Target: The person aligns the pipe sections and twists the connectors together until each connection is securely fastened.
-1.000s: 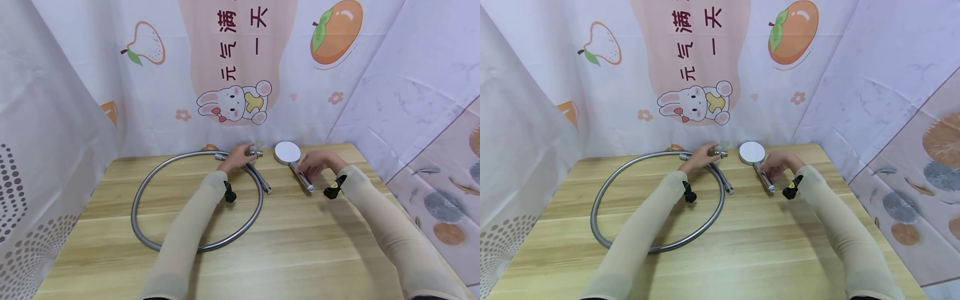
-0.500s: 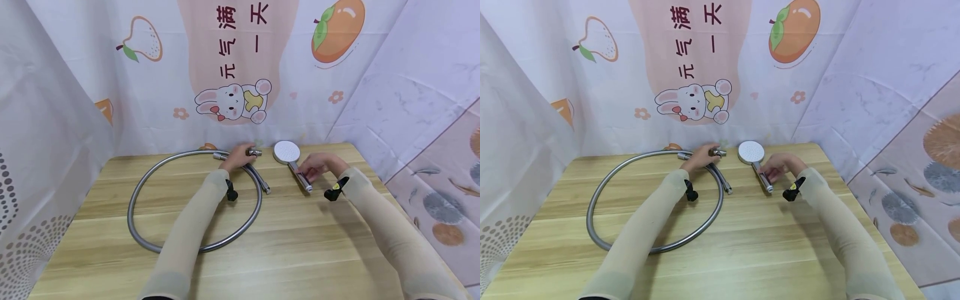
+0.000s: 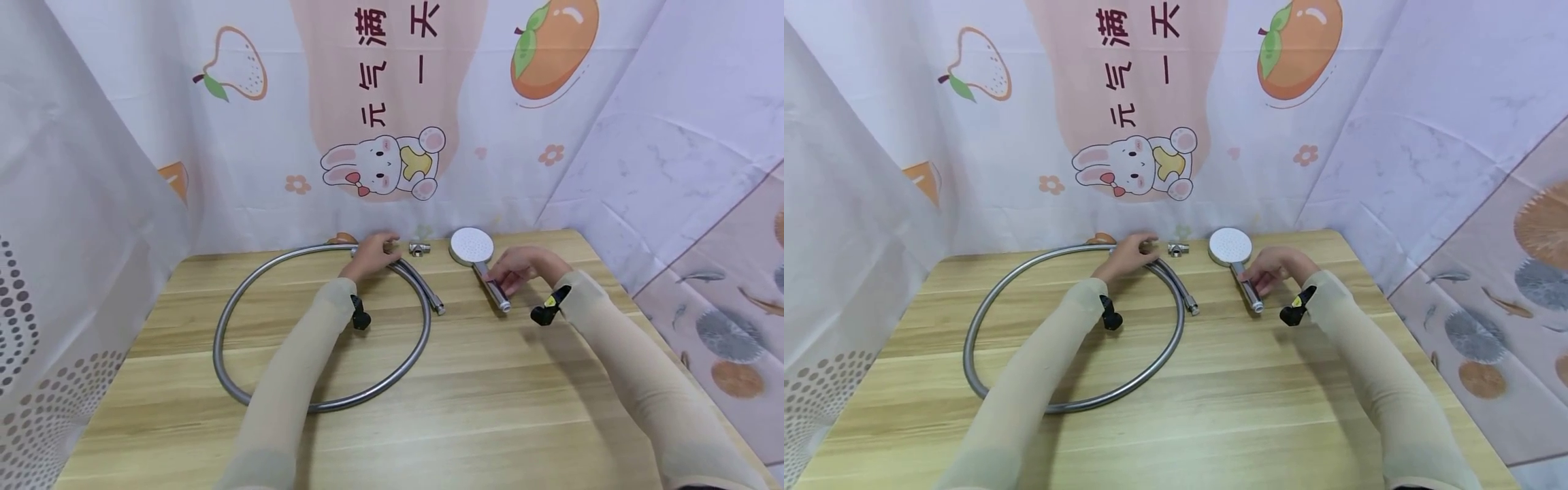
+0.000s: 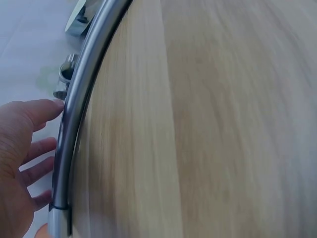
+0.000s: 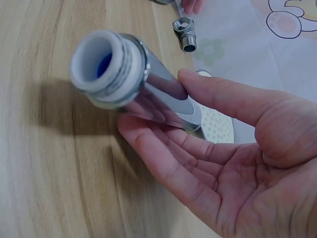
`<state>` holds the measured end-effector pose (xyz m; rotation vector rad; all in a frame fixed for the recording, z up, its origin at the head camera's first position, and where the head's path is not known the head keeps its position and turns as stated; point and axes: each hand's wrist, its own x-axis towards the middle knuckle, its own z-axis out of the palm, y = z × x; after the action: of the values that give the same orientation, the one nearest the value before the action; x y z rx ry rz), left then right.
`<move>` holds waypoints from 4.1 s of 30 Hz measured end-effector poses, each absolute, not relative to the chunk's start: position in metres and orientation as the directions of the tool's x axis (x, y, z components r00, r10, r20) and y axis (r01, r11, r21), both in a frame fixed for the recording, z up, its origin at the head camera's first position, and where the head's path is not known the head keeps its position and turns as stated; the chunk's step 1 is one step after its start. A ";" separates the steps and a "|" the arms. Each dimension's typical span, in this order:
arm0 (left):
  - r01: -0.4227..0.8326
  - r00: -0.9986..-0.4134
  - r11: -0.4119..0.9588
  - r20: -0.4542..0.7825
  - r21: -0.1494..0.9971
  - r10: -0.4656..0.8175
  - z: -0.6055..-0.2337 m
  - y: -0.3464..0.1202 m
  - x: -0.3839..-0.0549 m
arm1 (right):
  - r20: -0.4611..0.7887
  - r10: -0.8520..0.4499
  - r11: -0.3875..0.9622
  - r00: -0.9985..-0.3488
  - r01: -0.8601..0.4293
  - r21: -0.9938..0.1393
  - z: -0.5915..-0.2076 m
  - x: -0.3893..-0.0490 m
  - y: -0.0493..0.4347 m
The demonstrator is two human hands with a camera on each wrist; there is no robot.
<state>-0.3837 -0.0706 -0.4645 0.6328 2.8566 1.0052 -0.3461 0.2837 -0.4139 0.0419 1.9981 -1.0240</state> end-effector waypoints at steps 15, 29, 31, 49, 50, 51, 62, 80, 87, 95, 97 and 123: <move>0.498 -0.843 0.755 0.035 0.427 0.537 -0.457 -0.053 -0.378 | -0.723 -0.327 0.661 -0.609 0.399 -0.635 -0.420 -0.345 0.283; 0.596 -0.734 0.665 -0.030 0.450 0.678 -0.448 -0.028 -0.366 | -0.724 -0.316 0.683 -0.613 0.382 -0.622 -0.418 -0.347 0.279; 0.605 -0.720 0.662 -0.051 0.443 0.692 -0.446 -0.023 -0.362 | -0.725 -0.308 0.683 -0.616 0.388 -0.619 -0.417 -0.347 0.277; 0.720 -0.625 0.573 0.009 0.391 0.780 -0.456 -0.005 -0.342 | -0.730 -0.289 0.570 -0.620 0.502 -0.651 -0.423 -0.348 0.266; 0.728 -0.623 0.569 0.024 0.383 0.782 -0.457 -0.005 -0.341 | -0.727 -0.295 0.564 -0.619 0.501 -0.656 -0.424 -0.348 0.266; 0.737 -0.622 0.568 0.039 0.368 0.782 -0.458 -0.006 -0.340 | -0.723 -0.309 0.560 -0.618 0.496 -0.664 -0.425 -0.348 0.267; 0.764 -0.620 0.489 0.270 0.422 0.736 -0.453 -0.009 -0.330 | -0.628 -0.523 0.269 -0.576 0.588 -0.763 -0.433 -0.337 0.272; 0.512 -0.812 0.346 0.312 0.786 0.493 -0.429 -0.035 -0.327 | -0.302 -0.535 -0.635 -0.789 0.611 -0.472 -0.423 -0.314 0.220; 0.473 -0.834 0.331 0.294 0.816 0.467 -0.414 -0.054 -0.330 | -0.125 -0.455 -0.790 -0.882 0.464 -0.401 -0.403 -0.320 0.200; 0.365 -0.814 0.131 0.248 0.922 0.525 -0.403 -0.069 -0.329 | -0.019 -0.446 -0.879 -0.895 0.442 -0.181 -0.368 -0.327 0.185; 0.326 -0.807 0.073 0.237 0.943 0.541 -0.402 -0.071 -0.329 | -0.038 -0.441 -0.890 -0.897 0.442 -0.113 -0.359 -0.326 0.185; 0.086 -0.786 -0.297 0.248 0.951 0.566 -0.388 -0.069 -0.311 | 0.010 -0.384 -0.841 -0.923 0.346 -0.416 -0.325 -0.297 0.190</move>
<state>-0.3113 -0.0693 -0.3881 0.8158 1.6323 2.1525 -0.2970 0.1900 -0.3250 -0.1303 0.5836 -2.6926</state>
